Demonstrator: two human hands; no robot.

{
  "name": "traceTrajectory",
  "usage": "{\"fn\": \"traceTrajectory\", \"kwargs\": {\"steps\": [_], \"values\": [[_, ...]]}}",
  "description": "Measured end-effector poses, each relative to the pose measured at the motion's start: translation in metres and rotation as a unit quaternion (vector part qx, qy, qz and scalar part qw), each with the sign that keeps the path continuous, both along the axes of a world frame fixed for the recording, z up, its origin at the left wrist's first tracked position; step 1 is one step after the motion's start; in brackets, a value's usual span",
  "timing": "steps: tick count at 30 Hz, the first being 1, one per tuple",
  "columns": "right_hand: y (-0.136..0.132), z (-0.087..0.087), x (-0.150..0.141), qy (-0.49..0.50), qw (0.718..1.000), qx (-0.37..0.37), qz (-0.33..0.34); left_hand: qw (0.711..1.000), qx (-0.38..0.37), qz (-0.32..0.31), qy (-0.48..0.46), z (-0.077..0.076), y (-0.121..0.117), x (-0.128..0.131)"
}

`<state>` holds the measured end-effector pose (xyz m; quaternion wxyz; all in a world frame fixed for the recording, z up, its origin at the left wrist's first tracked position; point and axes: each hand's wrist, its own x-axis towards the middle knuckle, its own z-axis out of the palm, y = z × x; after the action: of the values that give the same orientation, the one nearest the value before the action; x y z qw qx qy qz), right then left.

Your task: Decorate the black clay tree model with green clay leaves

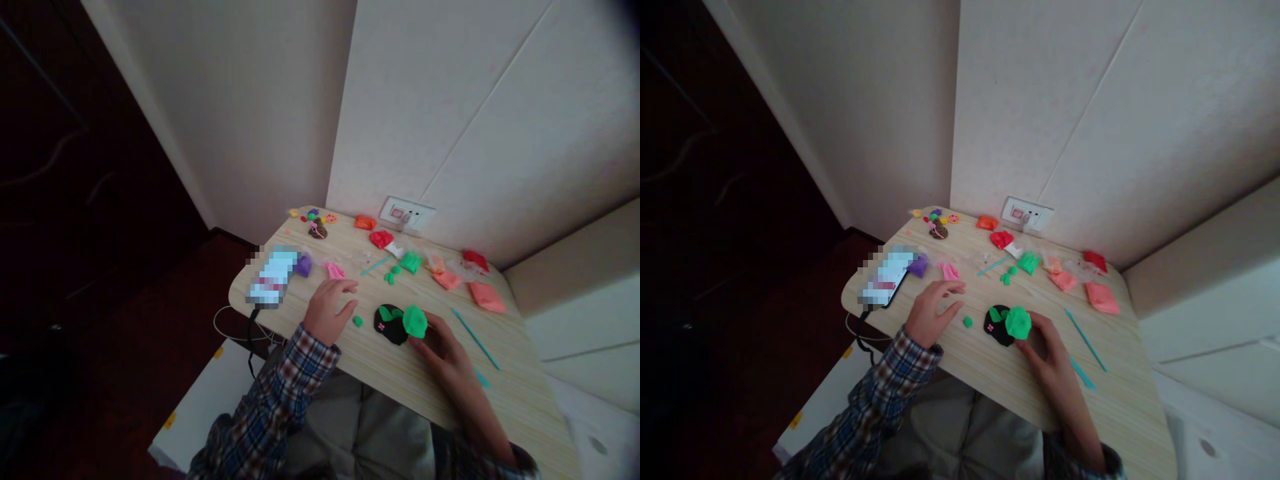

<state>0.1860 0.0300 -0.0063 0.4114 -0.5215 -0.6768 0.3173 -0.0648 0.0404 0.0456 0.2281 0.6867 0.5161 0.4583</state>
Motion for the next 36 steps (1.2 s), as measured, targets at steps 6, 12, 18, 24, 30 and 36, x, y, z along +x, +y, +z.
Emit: {"fn": "traceTrajectory", "kwargs": {"steps": [6, 12, 18, 24, 30, 36], "values": [[0.001, 0.001, 0.000, -0.001, 1.000, -0.027, 0.004, 0.992, -0.043, -0.112, 0.037, -0.012, 0.023, 0.032], [0.002, 0.002, 0.000, 0.006, 1.000, -0.029, 0.005, 0.986, -0.061, -0.147, 0.050, -0.019, 0.032, 0.034], [0.001, 0.007, -0.004, -0.005, 1.000, -0.019, -0.002, 0.987, -0.046, -0.129, 0.087, -0.023, 0.034, 0.036], [0.001, 0.011, -0.004, -0.016, 0.999, -0.031, -0.012, 0.988, -0.062, -0.124, 0.072, -0.023, 0.034, 0.038], [0.002, 0.012, -0.004, -0.024, 0.999, -0.034, -0.017, 0.988, -0.060, -0.124, 0.063, -0.025, 0.034, 0.041], [0.002, 0.015, -0.005, -0.025, 0.998, -0.056, -0.016, 0.986, -0.062, -0.133, 0.079, -0.028, 0.036, 0.044]]}}
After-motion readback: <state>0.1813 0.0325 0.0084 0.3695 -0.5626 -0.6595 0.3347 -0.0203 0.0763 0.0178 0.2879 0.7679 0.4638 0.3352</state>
